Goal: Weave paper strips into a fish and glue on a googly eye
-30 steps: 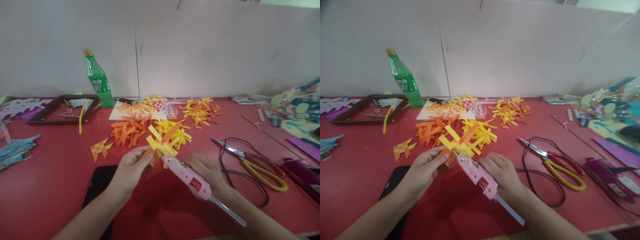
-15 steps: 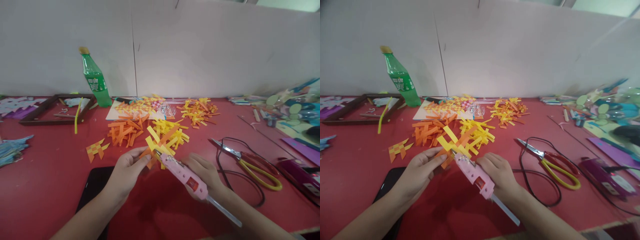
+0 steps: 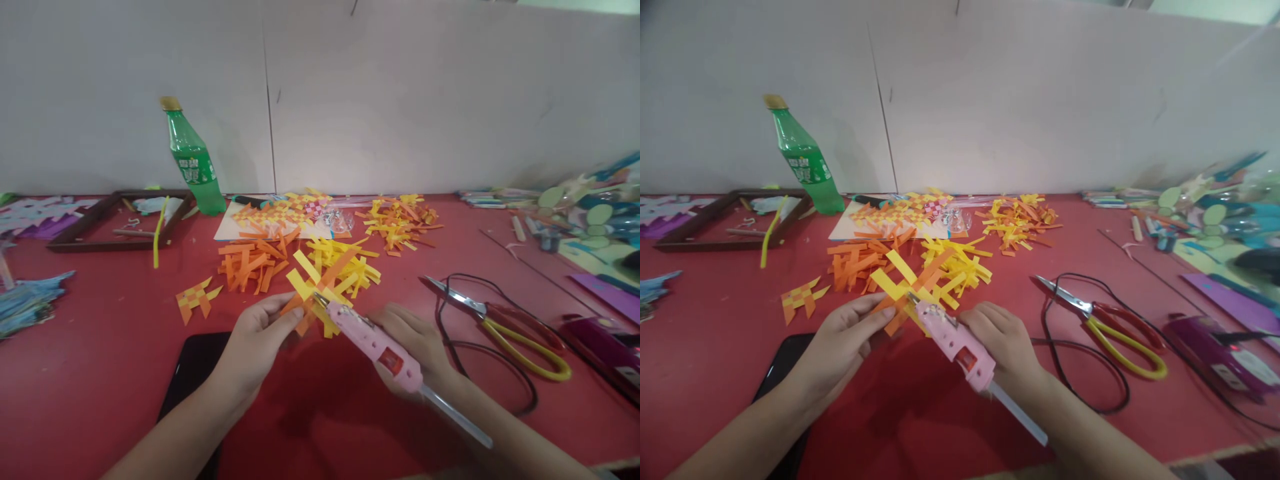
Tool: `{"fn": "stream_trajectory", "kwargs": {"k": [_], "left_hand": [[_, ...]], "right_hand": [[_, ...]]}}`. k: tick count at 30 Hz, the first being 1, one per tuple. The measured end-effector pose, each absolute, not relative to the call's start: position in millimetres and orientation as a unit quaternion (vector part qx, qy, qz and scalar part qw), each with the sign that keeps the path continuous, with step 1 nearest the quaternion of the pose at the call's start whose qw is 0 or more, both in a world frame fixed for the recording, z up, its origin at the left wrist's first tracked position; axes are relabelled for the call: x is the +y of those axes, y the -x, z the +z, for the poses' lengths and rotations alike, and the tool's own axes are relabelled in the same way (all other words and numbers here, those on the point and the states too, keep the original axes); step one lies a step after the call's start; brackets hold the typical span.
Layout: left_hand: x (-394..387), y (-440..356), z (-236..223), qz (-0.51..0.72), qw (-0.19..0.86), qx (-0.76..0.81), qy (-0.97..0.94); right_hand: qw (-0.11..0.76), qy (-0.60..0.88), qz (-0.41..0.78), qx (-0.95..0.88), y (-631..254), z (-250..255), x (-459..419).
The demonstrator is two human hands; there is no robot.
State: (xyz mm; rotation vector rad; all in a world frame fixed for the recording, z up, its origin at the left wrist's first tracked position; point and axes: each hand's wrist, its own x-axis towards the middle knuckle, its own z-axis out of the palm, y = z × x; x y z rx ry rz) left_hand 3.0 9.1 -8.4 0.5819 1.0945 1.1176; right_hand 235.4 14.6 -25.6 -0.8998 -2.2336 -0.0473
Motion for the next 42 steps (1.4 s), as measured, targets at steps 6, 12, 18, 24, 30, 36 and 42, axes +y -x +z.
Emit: {"fn": "stream_trajectory", "kwargs": {"k": [6,12,18,24,30,36,42], "left_hand": [[8.9,-2.6,-7.9,0.499,0.668,0.485,-0.264],[7.6,-1.3,-10.2,0.496,0.679,0.474,-0.262],[9.1,-0.7,-12.3,0.497,0.671,0.481,-0.266],[9.5,-2.3,-9.9,0.502,0.675,0.471,-0.267],[8.9,-1.6,-9.0,0.499,0.67,0.483,-0.261],[9.5,-0.4,-13.0,0.494,0.666,0.487,-0.274],[9.4,-2.0,-10.0,0.492,0.645,0.508,-0.291]], "right_hand": [[0.363,0.335,-0.014,-0.869,-236.5,-26.8,14.7],[0.352,0.348,-0.015,-0.869,-238.2,-30.8,15.5],[0.36,0.356,-0.022,-0.862,-237.0,-30.5,15.0],[0.356,0.338,-0.015,-0.871,-237.2,-30.7,14.9],[0.353,0.352,-0.043,-0.866,-237.6,-26.6,13.4],[0.361,0.344,-0.062,-0.865,-238.7,-22.0,14.7],[0.369,0.345,-0.057,-0.861,-240.3,-21.8,13.3]]}}
